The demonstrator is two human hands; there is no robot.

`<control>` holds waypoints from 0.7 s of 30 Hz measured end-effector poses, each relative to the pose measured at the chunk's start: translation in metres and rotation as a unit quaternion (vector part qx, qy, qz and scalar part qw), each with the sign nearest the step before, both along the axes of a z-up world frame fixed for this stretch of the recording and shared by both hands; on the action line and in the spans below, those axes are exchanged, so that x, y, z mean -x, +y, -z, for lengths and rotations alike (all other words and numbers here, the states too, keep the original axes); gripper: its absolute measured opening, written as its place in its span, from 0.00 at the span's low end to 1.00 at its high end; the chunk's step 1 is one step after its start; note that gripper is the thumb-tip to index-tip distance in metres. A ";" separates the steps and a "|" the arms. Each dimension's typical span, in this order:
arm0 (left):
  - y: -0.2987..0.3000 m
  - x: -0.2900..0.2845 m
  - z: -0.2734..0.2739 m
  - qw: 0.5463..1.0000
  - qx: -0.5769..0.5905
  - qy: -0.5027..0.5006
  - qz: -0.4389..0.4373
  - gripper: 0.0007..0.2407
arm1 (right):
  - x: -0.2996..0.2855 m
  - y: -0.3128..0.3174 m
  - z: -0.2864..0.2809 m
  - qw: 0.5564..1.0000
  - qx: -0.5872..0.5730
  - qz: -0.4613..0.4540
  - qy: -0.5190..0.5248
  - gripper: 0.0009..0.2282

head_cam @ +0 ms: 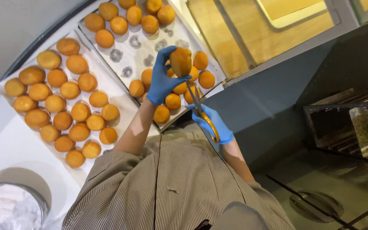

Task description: Cutting slits in round pastries and organizing them on a tray.

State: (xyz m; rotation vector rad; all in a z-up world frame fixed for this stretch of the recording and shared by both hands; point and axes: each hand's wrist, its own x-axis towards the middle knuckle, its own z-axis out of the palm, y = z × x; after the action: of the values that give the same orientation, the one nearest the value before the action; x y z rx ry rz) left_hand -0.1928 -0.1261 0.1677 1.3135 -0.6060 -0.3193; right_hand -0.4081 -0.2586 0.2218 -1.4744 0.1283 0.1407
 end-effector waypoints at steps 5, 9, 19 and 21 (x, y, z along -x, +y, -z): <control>0.011 0.013 -0.039 0.995 -0.008 -0.086 -0.048 0.37 | -0.001 0.006 0.005 1.000 0.020 -0.017 0.005 0.20; 0.016 0.014 -0.049 0.992 0.019 -0.106 -0.062 0.36 | -0.003 0.006 -0.006 1.000 0.024 -0.016 0.011 0.20; 0.011 0.058 -0.036 0.983 -0.050 -0.170 -0.049 0.35 | -0.019 -0.001 0.000 0.998 0.032 -0.006 -0.050 0.18; 0.012 0.058 -0.029 0.985 -0.054 -0.152 -0.061 0.34 | -0.020 0.001 0.015 0.997 0.069 0.044 0.009 0.17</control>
State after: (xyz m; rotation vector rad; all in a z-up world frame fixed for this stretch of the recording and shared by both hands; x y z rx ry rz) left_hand -0.2510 -0.1141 0.1962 1.5103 -0.7689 -0.0494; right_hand -0.3878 -0.2579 0.2067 -1.6021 0.2206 0.0736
